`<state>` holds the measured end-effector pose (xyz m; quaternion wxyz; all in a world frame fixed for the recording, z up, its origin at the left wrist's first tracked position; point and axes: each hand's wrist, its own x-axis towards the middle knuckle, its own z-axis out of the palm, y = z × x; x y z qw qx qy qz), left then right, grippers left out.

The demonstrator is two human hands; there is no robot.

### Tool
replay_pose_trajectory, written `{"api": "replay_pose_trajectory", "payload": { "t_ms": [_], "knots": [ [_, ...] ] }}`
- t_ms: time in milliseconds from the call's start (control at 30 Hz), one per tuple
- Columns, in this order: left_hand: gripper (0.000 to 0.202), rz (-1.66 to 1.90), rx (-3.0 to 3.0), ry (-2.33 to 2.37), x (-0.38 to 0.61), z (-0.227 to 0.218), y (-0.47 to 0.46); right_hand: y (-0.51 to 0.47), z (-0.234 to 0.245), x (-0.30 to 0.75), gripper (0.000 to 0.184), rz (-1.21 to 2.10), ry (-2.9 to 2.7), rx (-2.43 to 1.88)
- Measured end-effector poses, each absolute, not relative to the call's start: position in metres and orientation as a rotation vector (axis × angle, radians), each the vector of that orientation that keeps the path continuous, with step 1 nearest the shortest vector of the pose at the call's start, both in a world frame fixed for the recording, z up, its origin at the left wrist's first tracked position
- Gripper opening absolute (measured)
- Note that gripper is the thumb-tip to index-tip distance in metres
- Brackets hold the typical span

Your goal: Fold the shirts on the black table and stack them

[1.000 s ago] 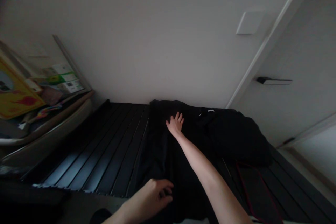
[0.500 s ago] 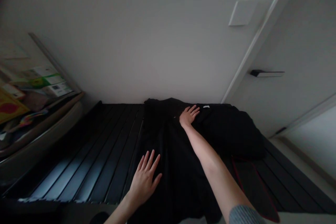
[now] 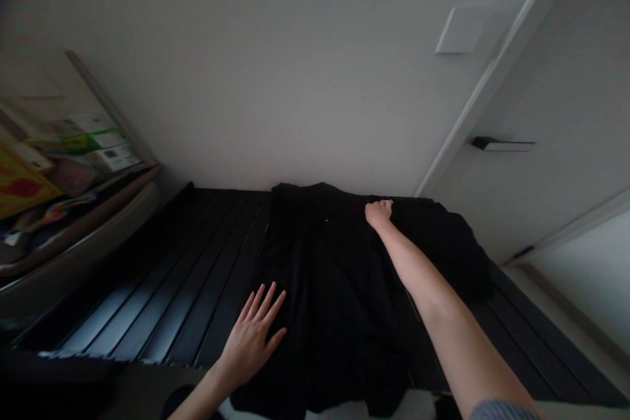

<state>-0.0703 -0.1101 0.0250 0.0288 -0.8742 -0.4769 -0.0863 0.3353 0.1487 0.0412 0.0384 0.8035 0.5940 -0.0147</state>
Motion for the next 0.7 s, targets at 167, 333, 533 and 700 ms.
{"api": "replay_pose_trajectory", "payload": {
  "t_ms": [167,333,533,700],
  "knots": [
    [0.067,-0.273,-2.684,-1.474,-0.075,0.026,-0.113,0.138,0.067,0.364,0.031,-0.03,1.824,2.693],
    [0.066,-0.271,-2.687,-1.477,-0.074,0.027,-0.113,0.139,0.096,0.378,0.047,-0.018,1.619,3.096],
    [0.066,-0.307,-2.686,-1.489,-0.075,0.024,-0.113,0.158,0.124,0.354,0.05,-0.045,1.554,3.338],
    [0.067,-0.343,-2.688,-1.49,-0.076,0.021,-0.113,0.189,0.137,0.289,0.049,-0.123,1.917,3.215]
  ]
}}
